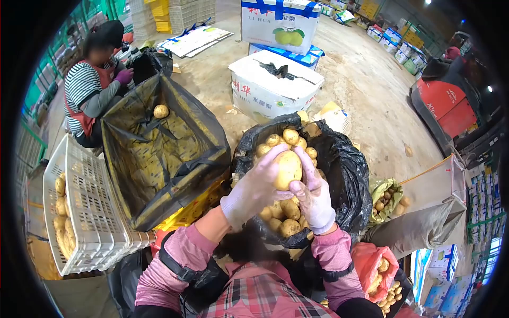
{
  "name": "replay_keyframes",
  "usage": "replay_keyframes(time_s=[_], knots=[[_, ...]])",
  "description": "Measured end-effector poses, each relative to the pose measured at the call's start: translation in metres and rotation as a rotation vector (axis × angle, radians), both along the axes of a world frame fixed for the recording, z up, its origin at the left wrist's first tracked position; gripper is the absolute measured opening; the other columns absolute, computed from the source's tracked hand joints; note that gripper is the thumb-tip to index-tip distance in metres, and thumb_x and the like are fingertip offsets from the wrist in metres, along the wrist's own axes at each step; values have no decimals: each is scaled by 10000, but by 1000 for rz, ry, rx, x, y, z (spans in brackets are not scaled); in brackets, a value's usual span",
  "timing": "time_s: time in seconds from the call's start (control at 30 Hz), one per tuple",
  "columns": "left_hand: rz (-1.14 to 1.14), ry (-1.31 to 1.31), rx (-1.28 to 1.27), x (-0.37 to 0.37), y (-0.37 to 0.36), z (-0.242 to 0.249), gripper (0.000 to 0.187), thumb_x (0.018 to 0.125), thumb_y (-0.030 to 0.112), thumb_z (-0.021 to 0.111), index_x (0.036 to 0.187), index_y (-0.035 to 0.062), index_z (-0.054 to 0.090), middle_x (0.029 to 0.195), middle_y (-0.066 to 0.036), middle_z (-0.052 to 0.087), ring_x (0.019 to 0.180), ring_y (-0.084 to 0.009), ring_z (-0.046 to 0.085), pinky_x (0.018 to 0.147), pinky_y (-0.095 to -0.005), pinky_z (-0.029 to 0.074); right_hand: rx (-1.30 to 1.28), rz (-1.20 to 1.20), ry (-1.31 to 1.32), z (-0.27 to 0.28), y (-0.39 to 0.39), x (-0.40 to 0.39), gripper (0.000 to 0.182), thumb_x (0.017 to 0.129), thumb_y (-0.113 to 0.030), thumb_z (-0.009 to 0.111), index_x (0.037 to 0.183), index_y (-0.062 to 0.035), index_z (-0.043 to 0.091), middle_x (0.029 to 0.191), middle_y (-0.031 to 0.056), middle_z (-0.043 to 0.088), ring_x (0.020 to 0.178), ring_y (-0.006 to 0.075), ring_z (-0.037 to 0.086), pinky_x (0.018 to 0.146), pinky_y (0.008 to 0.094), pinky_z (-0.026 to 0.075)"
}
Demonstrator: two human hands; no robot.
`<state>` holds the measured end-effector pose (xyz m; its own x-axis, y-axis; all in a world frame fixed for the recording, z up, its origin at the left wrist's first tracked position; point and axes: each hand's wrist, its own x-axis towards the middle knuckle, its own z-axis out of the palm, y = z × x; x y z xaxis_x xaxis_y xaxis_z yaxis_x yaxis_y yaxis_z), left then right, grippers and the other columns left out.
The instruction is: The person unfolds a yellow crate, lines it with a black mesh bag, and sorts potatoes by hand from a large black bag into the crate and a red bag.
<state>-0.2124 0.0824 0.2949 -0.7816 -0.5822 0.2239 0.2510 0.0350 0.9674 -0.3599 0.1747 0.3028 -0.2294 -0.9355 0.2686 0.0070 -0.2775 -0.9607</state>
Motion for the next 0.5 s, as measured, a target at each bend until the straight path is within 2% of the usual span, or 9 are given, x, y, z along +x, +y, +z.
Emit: replay_keyframes(time_s=[0.03, 0.07, 0.13, 0.17, 0.2, 0.27, 0.37, 0.43, 0.5], knots=[[-15, -35, 29, 3, 1, 3, 718, 961, 317, 631, 1524, 65, 264, 1466, -108, 413, 1287, -209, 484, 996, -394, 508, -1, -30, 8, -2, 2, 0, 616, 953, -235, 665, 1450, 39, 423, 1449, 131, 486, 1321, 187, 448, 1121, 332, 337], [-15, -48, 52, 4, 2, 4, 738, 934, 281, 670, 1518, 58, 279, 1465, -109, 416, 1286, -202, 482, 1002, -383, 501, 4, -82, -5, 7, 5, 3, 645, 971, -417, 613, 1382, 64, 491, 1346, 125, 561, 1259, 200, 501, 1101, 349, 359], [1, -52, 91, 3, 4, 4, 777, 872, 215, 747, 1500, 42, 323, 1453, -115, 434, 1273, -189, 488, 1009, -360, 488, 36, -82, 11, 4, 5, -6, 631, 969, -416, 618, 1364, 62, 507, 1327, 124, 572, 1244, 195, 511, 1086, 347, 377], [54, -62, 15, 3, 5, 4, 777, 845, 191, 770, 1483, 33, 354, 1430, -119, 459, 1253, -184, 503, 1005, -350, 488, 53, -81, 19, 2, 3, -7, 624, 968, -416, 621, 1356, 60, 515, 1317, 123, 578, 1236, 192, 516, 1079, 346, 386], [110, -74, -60, 3, 7, 6, 778, 818, 167, 793, 1466, 24, 385, 1406, -122, 483, 1234, -180, 517, 1001, -340, 488, 8, -57, -120, -1, 1, -3, 611, 972, -412, 617, 1361, 48, 515, 1296, 125, 587, 1203, 186, 533, 1041, 329, 417], [300, -134, -397, 5, 10, 11, 749, 779, 134, 812, 1422, 5, 450, 1334, -127, 550, 1181, -174, 556, 984, -326, 495, 65, -36, -151, 8, 4, 10, 579, 973, -353, 631, 1380, 38, 501, 1353, 127, 555, 1212, 178, 525, 1047, 325, 409], [373, -124, -329, 5, 12, 7, 734, 707, 175, 854, 1346, 10, 532, 1207, -158, 630, 1091, -224, 624, 954, -357, 514, 75, -32, -37, 3, -1, 8, 579, 947, -222, 675, 1418, 34, 456, 1416, 131, 499, 1215, 167, 512, 1015, 297, 432], [399, -239, -416, 11, 11, 15, 710, 730, 223, 818, 1348, 36, 521, 1204, -180, 624, 1109, -315, 612, 951, -386, 496, 135, -50, 4, 13, -2, 14, 564, 943, -175, 675, 1416, 39, 454, 1422, 135, 493, 1216, 171, 511, 999, 281, 440], [428, -306, -494, 12, 10, 18, 689, 734, 247, 803, 1331, 47, 523, 1181, -191, 622, 1098, -368, 606, 938, -406, 491, 5, -197, 194, 12, -7, 33, 463, 964, -139, 630, 1369, 47, 503, 1366, 142, 543, 1184, 171, 538, 971, 267, 455]])
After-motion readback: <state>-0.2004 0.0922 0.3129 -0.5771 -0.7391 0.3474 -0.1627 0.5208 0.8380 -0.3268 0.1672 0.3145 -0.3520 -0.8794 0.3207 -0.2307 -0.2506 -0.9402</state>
